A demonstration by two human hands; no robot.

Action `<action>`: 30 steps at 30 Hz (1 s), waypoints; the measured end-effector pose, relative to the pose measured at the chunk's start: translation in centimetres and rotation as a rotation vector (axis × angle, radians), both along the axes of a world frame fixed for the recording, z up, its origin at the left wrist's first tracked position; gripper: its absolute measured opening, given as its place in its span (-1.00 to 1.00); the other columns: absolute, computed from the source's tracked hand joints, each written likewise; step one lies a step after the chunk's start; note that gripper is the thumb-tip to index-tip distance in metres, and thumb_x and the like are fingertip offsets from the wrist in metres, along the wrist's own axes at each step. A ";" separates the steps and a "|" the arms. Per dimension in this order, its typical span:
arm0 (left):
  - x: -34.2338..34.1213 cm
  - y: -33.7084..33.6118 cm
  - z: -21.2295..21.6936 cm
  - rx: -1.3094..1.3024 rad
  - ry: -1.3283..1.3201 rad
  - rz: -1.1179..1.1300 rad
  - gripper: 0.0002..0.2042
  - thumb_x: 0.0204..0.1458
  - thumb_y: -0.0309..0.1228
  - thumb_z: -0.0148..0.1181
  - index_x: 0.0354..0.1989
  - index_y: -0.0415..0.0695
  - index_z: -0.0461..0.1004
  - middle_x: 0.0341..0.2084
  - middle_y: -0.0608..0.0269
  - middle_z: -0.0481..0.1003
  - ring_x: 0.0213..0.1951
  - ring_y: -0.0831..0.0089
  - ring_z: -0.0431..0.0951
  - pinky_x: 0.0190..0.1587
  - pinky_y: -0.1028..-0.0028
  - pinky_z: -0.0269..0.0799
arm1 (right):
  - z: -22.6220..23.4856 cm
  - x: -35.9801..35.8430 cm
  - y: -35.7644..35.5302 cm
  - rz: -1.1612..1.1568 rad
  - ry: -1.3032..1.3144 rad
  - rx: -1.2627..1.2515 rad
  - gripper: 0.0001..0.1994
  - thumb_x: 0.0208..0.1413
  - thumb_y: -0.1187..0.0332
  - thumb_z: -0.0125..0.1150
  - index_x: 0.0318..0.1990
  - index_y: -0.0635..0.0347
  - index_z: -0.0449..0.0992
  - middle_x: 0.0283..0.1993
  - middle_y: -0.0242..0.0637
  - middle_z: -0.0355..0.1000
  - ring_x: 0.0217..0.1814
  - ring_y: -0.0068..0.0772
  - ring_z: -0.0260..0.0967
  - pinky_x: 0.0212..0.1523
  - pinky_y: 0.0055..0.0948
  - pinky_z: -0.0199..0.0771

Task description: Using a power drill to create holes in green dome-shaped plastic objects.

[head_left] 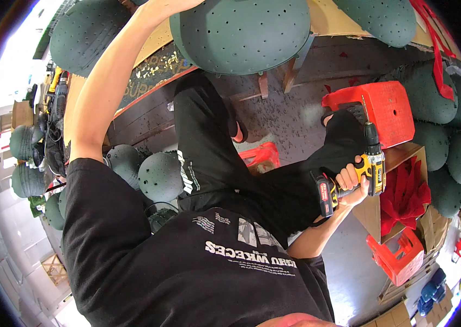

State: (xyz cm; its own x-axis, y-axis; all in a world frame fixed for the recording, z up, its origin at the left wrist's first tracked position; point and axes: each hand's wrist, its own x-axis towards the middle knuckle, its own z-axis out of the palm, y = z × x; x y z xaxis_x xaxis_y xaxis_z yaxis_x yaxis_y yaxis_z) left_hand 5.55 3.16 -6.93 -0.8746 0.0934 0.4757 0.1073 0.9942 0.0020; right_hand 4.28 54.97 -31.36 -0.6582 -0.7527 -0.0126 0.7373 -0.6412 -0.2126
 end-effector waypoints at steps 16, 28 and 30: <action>0.5 -0.1 1.1 -0.068 -0.040 0.018 -0.75 0.26 -0.32 0.01 -0.35 -0.26 0.45 -0.35 -0.04 0.40 -0.23 -0.04 0.47 -0.15 0.15 0.38 | 0.3 0.2 -0.5 -0.042 0.008 -0.001 -0.51 0.15 0.37 0.22 0.19 0.19 0.19 -0.50 -0.50 0.10 -0.50 -0.65 0.05 -0.38 -0.53 0.15; 1.0 0.2 4.0 -0.124 -0.115 -0.046 -0.79 0.18 -0.35 0.10 -0.37 -0.25 0.50 -0.40 0.03 0.41 -0.29 0.03 0.48 -0.22 0.20 0.40 | 0.3 0.1 -0.1 -0.045 0.020 0.007 -0.51 0.13 0.35 0.25 0.17 0.15 0.20 -0.49 -0.49 0.11 -0.49 -0.64 0.06 -0.38 -0.51 0.17; 1.1 0.4 4.7 -0.135 -0.142 -0.072 -0.81 0.16 -0.36 0.11 -0.37 -0.24 0.51 -0.40 0.04 0.42 -0.29 0.04 0.49 -0.22 0.21 0.41 | 0.3 0.1 0.0 -0.052 0.018 0.004 -0.51 0.13 0.35 0.25 0.17 0.14 0.20 -0.49 -0.49 0.11 -0.49 -0.64 0.06 -0.38 -0.52 0.16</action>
